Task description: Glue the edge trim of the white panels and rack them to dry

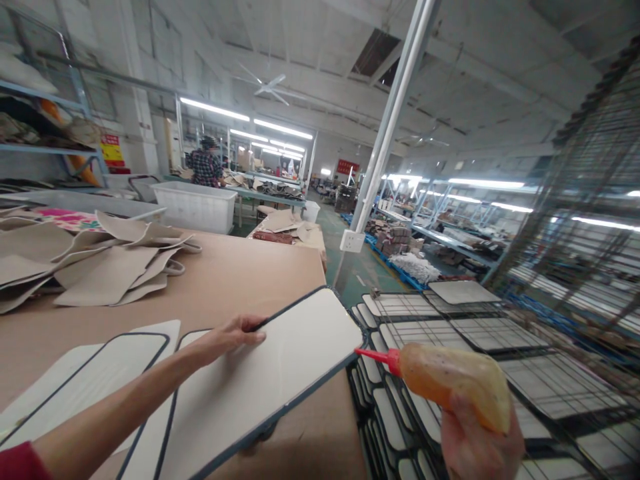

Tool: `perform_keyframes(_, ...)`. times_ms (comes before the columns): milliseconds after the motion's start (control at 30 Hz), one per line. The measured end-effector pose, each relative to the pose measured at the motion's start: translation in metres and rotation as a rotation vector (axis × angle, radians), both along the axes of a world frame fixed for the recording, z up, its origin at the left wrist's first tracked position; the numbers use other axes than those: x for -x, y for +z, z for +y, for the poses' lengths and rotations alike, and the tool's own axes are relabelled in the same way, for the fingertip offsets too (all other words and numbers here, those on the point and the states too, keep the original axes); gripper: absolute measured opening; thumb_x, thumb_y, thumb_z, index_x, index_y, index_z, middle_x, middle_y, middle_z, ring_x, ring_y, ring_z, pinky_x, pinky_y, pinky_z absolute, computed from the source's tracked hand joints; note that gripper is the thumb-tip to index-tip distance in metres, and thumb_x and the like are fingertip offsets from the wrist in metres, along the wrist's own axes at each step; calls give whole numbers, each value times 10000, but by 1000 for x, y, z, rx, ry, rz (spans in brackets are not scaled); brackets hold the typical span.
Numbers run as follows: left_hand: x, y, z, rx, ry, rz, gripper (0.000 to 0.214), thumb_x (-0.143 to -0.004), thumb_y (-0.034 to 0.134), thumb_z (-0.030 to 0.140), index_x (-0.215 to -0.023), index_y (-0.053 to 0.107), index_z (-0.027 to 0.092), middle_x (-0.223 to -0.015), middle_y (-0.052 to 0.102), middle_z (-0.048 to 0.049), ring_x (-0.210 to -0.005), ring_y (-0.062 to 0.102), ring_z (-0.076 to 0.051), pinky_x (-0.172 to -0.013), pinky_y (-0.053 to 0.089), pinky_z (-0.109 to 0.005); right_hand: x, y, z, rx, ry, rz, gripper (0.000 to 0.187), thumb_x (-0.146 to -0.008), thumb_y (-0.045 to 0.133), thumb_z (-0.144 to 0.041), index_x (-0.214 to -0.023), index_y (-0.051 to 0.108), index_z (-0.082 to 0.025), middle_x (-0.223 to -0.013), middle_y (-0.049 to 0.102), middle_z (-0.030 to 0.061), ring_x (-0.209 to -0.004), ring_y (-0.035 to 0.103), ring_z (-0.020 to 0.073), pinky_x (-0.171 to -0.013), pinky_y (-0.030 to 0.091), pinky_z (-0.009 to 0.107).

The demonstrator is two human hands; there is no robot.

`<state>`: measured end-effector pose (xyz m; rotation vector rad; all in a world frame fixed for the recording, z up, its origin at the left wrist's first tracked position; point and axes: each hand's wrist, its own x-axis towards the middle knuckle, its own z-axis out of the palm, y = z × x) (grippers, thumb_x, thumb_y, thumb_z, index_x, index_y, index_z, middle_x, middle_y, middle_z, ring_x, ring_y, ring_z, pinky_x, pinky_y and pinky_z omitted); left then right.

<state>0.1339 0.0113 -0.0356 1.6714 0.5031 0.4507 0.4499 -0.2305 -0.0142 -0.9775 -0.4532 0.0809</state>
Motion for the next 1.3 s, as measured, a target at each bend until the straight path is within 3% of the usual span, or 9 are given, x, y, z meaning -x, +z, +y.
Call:
perform_keyframes(100, -3, -2, -6, 48, 64, -8, 425, -762, 717, 443, -1095, 730, 180, -896, 711, -32, -838, 604, -211, -745, 464, -261, -1, -2, 4, 15, -16, -17, 619, -564, 894, -323, -1098, 592, -238, -1133, 561, 81, -1135, 512, 330, -1119, 214, 650)
perform_keyframes(633, -6, 5, -18, 56, 78, -12, 358, -785, 664, 400, -1073, 728, 196, -853, 705, -20, -854, 597, -222, -711, 458, -256, 8, -3, 9, 9, 136, -32, 540, -613, 875, -276, -1095, 633, -254, -1099, 592, 40, -1073, 548, 274, -1115, 318, 564)
perform_keyframes(833, -8, 9, -22, 123, 124, -38, 327, -765, 697, 358, -1044, 743, 194, -889, 728, -25, -834, 621, -207, -710, 472, -249, 8, -8, 7, 40, 201, -46, 508, -641, 867, -258, -1103, 654, -263, -1030, 630, 20, -973, 586, 198, -906, 532, 296)
perform_keyframes(967, -12, 15, -26, 236, 162, -36, 380, -708, 752, 361, -1034, 743, 167, -837, 734, -26, -772, 636, -195, -686, 480, -250, 12, -6, 7, 19, 214, -57, 511, -615, 888, -249, -1077, 670, -273, -981, 648, -7, -864, 595, 155, -756, 548, 191)
perform_keyframes(1133, -15, 20, -28, 326, 190, -14, 432, -661, 798, 370, -1027, 738, 148, -793, 739, -30, -703, 645, -185, -638, 491, -252, 14, -7, 8, 13, 233, -123, 449, -647, 874, -259, -1050, 676, -275, -890, 648, -18, -810, 603, 158, -703, 550, 201)
perform_keyframes(1300, -19, 23, -27, 351, 191, -20, 492, -612, 831, 403, -1016, 738, 137, -787, 744, -32, -690, 650, -176, -609, 494, -235, -2, -28, 2, 84, 273, -216, 471, -754, 799, -269, -1186, 611, -279, -969, 651, 7, -818, 615, 186, -681, 556, 255)
